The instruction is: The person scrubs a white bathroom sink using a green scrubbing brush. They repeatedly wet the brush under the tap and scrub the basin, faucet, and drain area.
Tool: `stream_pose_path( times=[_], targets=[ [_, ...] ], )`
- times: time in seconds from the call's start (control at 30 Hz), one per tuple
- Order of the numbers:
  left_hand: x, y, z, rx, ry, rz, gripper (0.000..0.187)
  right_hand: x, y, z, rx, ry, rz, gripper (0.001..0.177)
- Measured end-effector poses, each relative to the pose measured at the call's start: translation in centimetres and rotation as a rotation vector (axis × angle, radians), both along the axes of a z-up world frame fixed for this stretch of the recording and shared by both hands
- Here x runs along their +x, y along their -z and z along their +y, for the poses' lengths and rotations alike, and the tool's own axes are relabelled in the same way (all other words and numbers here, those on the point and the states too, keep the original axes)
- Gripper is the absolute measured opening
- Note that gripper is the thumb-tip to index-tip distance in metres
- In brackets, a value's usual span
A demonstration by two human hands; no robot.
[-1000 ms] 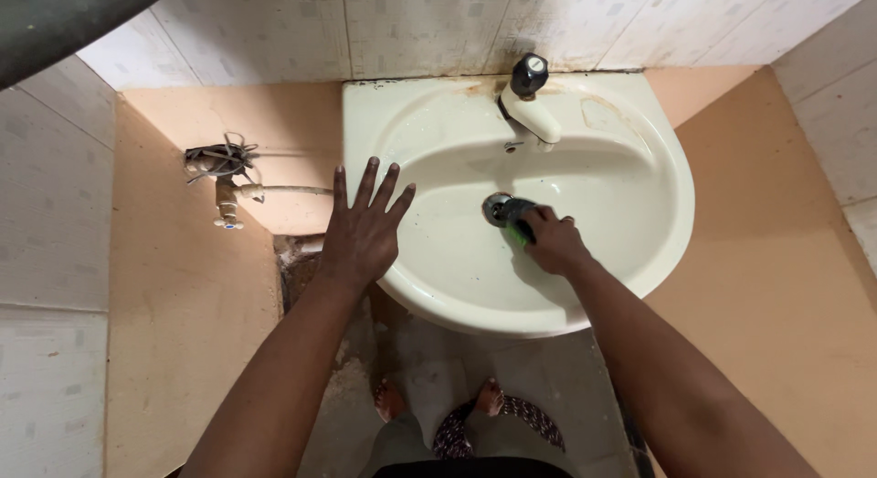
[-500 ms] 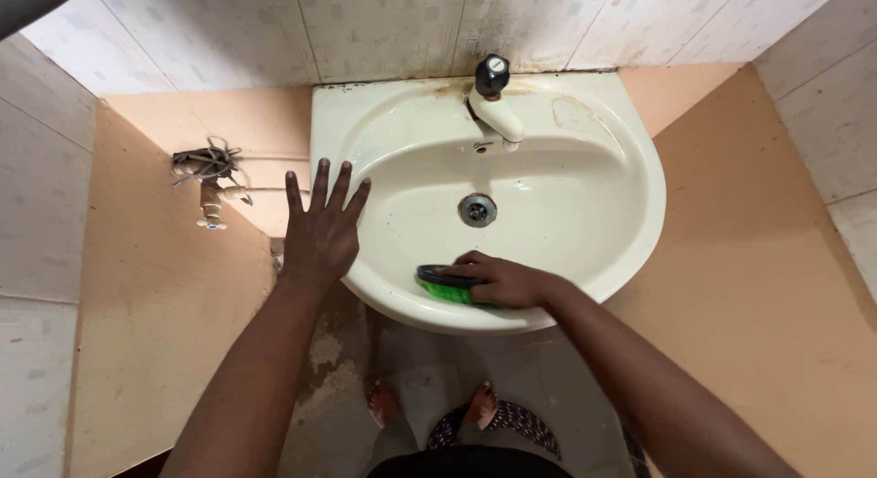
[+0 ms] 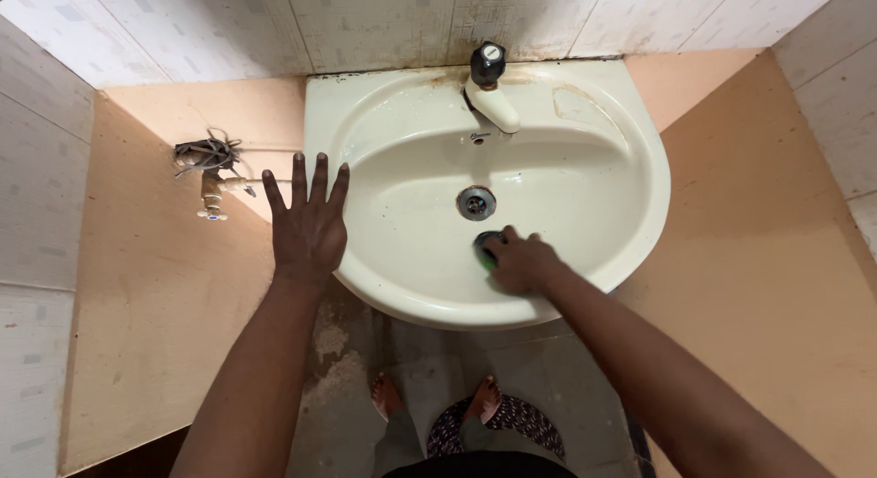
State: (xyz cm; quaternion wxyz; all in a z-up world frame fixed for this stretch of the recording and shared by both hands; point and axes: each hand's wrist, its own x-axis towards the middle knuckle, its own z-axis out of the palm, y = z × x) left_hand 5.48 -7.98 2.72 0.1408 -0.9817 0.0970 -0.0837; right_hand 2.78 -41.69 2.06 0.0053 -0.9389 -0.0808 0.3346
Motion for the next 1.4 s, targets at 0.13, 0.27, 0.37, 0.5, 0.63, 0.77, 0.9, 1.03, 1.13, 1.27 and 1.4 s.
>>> stream_pose_path(
  times=[0.13, 0.27, 0.37, 0.5, 0.63, 0.77, 0.9, 1.03, 1.13, 1.27, 1.4],
  targets=[
    [0.1, 0.4, 0.2, -0.029, -0.012, -0.028, 0.073, -0.1, -0.9, 3.7, 0.096, -0.024, 0.106, 0.074],
    [0.1, 0.5, 0.2, -0.016, -0.005, -0.038, 0.073, 0.2, -0.6, 5.9, 0.225, -0.033, 0.158, 0.074],
    [0.0, 0.6, 0.3, -0.001, 0.002, -0.05, 0.072, 0.0, -0.5, 6.9, 0.262, -0.019, 0.157, 0.071],
    [0.1, 1.0, 0.5, -0.021, 0.021, -0.087, 0.071, 0.1, -0.1, 5.7, 0.297, -0.027, 0.127, 0.071],
    [-0.3, 1.4, 0.6, -0.001, 0.038, -0.142, 0.068, 0.7, 0.0, 1.4, 0.079, -0.026, 0.111, 0.073],
    [-0.1, 1.6, 0.7, 0.0, 0.041, -0.152, 0.068, 1.2, -1.3, -3.3, -0.047, 0.025, 0.062, 0.069],
    [-0.1, 1.7, 0.4, 0.054, 0.029, -0.171, 0.068, 0.6, -2.0, -3.0, -0.055, 0.005, 0.041, 0.066],
    [0.0, 1.8, 0.2, 0.008, 0.023, -0.144, 0.068, -0.7, -2.2, 1.3, 0.021, -0.068, 0.061, 0.066],
    [0.0, 1.7, 0.4, -0.008, 0.026, -0.139, 0.066, -1.9, -2.3, 3.8, 0.023, -0.099, -0.024, 0.061],
    [0.0, 1.7, 0.1, -0.007, 0.019, -0.131, 0.068, -1.4, -2.5, 2.3, 0.054, -0.034, 0.008, 0.064],
    [-0.2, 1.3, 0.2, -0.014, 0.006, -0.109, 0.068, -0.4, -3.1, -2.4, -0.124, -0.001, -0.037, 0.064]
  ],
)
